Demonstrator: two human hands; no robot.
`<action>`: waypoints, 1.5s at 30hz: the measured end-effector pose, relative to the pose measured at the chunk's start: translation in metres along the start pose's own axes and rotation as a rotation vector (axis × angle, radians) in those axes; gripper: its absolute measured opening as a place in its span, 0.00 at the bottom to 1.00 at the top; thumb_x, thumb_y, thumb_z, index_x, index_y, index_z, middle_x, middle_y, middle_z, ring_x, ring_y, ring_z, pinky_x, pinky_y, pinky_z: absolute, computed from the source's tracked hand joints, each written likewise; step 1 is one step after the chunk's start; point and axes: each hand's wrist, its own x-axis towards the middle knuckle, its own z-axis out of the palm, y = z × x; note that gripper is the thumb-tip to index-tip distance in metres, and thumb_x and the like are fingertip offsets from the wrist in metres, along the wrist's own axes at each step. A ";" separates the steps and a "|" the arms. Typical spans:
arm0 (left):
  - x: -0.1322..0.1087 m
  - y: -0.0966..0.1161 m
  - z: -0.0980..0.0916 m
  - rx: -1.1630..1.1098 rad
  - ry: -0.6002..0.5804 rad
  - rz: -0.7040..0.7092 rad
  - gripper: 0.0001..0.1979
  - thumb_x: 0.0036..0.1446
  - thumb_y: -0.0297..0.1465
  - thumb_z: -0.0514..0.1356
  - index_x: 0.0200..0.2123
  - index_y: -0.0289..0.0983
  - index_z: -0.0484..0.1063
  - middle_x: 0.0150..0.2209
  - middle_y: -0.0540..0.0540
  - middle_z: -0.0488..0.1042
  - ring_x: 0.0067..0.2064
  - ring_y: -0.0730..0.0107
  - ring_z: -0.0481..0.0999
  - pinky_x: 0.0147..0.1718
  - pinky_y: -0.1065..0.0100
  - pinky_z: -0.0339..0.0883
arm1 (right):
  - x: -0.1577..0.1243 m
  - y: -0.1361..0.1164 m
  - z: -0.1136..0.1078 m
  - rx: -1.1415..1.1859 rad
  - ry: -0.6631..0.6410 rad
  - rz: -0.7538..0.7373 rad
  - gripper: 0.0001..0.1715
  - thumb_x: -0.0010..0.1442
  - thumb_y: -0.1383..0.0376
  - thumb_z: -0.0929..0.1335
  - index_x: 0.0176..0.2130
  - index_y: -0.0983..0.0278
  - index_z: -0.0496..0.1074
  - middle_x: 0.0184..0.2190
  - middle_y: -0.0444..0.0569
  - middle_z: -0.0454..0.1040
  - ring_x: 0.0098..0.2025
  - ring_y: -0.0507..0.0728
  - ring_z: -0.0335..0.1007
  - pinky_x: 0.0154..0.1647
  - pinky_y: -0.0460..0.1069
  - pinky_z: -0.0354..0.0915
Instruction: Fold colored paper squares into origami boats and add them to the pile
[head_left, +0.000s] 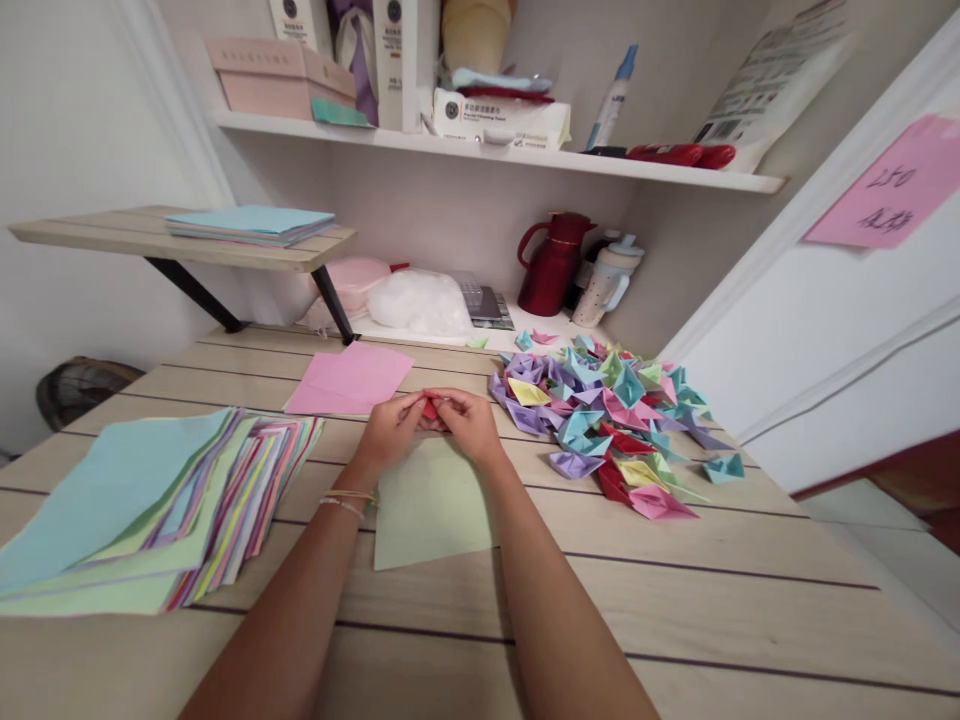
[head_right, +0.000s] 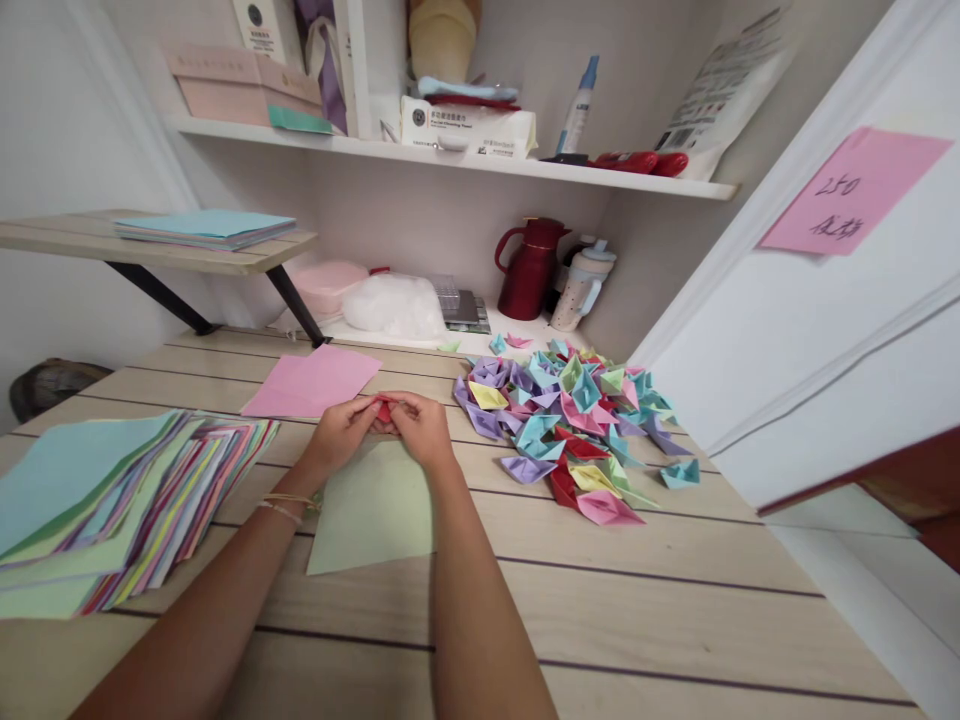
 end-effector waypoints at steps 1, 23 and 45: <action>0.000 0.000 -0.001 -0.075 0.023 -0.043 0.15 0.51 0.38 0.61 0.37 0.35 0.78 0.31 0.44 0.80 0.30 0.66 0.77 0.33 0.66 0.71 | 0.000 -0.001 0.000 0.075 0.004 0.017 0.15 0.51 0.60 0.68 0.38 0.63 0.77 0.26 0.47 0.78 0.26 0.54 0.73 0.31 0.49 0.70; 0.000 0.004 -0.004 0.049 0.082 -0.045 0.09 0.48 0.36 0.63 0.28 0.35 0.76 0.28 0.46 0.79 0.30 0.66 0.76 0.32 0.68 0.70 | 0.001 -0.005 -0.008 -0.323 0.025 -0.130 0.08 0.52 0.64 0.69 0.32 0.65 0.78 0.31 0.50 0.79 0.32 0.54 0.73 0.35 0.47 0.68; -0.002 -0.005 -0.010 0.024 0.130 -0.055 0.10 0.50 0.37 0.62 0.29 0.35 0.73 0.26 0.48 0.75 0.28 0.71 0.72 0.29 0.70 0.66 | 0.003 -0.003 0.002 -0.151 -0.086 0.100 0.06 0.47 0.67 0.71 0.30 0.64 0.78 0.26 0.46 0.79 0.29 0.56 0.77 0.33 0.48 0.71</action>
